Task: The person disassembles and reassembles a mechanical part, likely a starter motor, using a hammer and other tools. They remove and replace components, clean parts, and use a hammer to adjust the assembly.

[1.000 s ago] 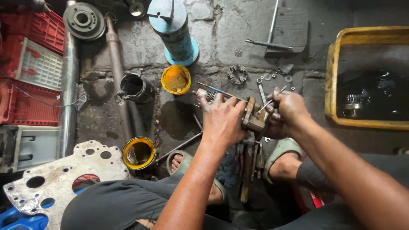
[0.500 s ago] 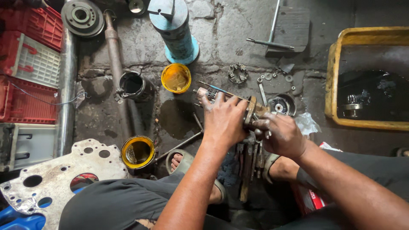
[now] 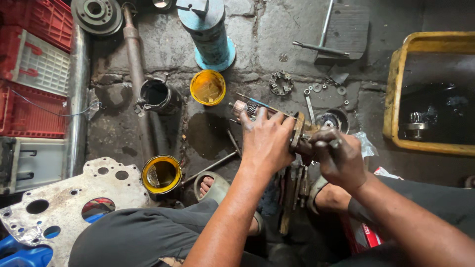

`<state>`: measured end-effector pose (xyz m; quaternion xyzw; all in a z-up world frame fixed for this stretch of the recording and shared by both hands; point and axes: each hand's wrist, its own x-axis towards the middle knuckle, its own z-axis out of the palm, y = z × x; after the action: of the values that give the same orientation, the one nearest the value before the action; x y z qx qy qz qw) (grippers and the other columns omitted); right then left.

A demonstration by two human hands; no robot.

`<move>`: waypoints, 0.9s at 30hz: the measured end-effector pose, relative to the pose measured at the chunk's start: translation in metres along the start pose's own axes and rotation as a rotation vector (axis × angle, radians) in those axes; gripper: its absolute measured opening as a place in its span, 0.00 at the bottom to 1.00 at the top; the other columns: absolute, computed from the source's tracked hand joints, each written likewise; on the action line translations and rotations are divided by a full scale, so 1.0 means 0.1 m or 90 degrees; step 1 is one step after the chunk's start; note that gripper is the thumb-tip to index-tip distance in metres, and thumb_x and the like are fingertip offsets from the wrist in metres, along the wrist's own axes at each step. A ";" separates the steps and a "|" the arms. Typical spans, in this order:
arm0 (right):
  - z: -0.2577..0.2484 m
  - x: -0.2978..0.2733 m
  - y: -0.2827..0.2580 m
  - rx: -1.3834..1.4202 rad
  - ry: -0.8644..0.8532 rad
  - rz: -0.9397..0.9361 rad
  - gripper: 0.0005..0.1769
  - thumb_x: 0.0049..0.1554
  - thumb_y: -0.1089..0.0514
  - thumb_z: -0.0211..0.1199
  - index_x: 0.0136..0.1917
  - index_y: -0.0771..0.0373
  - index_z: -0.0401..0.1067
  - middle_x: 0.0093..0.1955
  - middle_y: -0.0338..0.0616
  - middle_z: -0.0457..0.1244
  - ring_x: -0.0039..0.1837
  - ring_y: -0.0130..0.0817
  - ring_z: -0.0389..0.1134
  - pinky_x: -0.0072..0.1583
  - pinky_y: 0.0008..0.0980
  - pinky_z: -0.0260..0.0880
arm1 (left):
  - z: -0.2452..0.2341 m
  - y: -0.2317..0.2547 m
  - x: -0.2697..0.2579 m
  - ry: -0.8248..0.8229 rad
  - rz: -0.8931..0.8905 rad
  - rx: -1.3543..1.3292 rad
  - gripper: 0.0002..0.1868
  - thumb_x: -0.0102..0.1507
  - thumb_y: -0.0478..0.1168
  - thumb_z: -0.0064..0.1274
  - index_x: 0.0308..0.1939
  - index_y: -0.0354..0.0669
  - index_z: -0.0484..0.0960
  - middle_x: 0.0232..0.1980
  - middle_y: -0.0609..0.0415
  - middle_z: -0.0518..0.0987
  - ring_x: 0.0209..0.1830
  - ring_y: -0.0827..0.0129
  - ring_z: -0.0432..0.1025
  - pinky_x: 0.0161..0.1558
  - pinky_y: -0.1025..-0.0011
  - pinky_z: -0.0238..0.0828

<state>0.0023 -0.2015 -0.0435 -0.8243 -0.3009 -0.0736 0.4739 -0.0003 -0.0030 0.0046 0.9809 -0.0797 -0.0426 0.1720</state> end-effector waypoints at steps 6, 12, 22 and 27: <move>0.01 0.01 -0.04 0.024 -0.019 0.005 0.02 0.62 0.66 0.58 0.50 0.65 0.70 0.45 0.50 0.68 0.44 0.42 0.73 0.47 0.36 0.72 | -0.02 0.01 0.00 0.001 0.000 0.007 0.33 0.34 0.47 0.73 0.43 0.50 0.82 0.46 0.56 0.80 0.57 0.51 0.70 0.64 0.24 0.46; 0.04 0.06 -0.16 0.057 0.023 0.098 0.06 0.67 0.63 0.55 0.50 0.67 0.71 0.44 0.48 0.68 0.43 0.37 0.72 0.47 0.35 0.71 | -0.01 0.00 0.00 0.026 0.009 0.022 0.31 0.35 0.45 0.72 0.42 0.51 0.82 0.45 0.57 0.81 0.55 0.52 0.70 0.62 0.25 0.49; 0.25 0.41 0.64 0.307 0.023 0.709 0.18 0.70 0.53 0.48 0.44 0.65 0.70 0.30 0.41 0.60 0.27 0.27 0.58 0.30 0.29 0.55 | 0.09 -0.03 -0.01 0.043 0.012 -0.001 0.29 0.37 0.46 0.71 0.43 0.54 0.83 0.46 0.57 0.80 0.57 0.51 0.70 0.61 0.29 0.53; 0.23 0.53 1.02 0.611 -0.121 1.080 0.15 0.67 0.54 0.43 0.41 0.61 0.63 0.26 0.35 0.55 0.22 0.23 0.47 0.22 0.24 0.42 | 0.04 -0.01 0.00 0.050 0.018 0.013 0.30 0.36 0.48 0.72 0.43 0.54 0.83 0.44 0.59 0.81 0.55 0.52 0.71 0.64 0.20 0.44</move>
<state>0.0995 -0.1974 -0.1100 -0.4893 0.3567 0.4885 0.6283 -0.0010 -0.0035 0.0003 0.9824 -0.0872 -0.0011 0.1653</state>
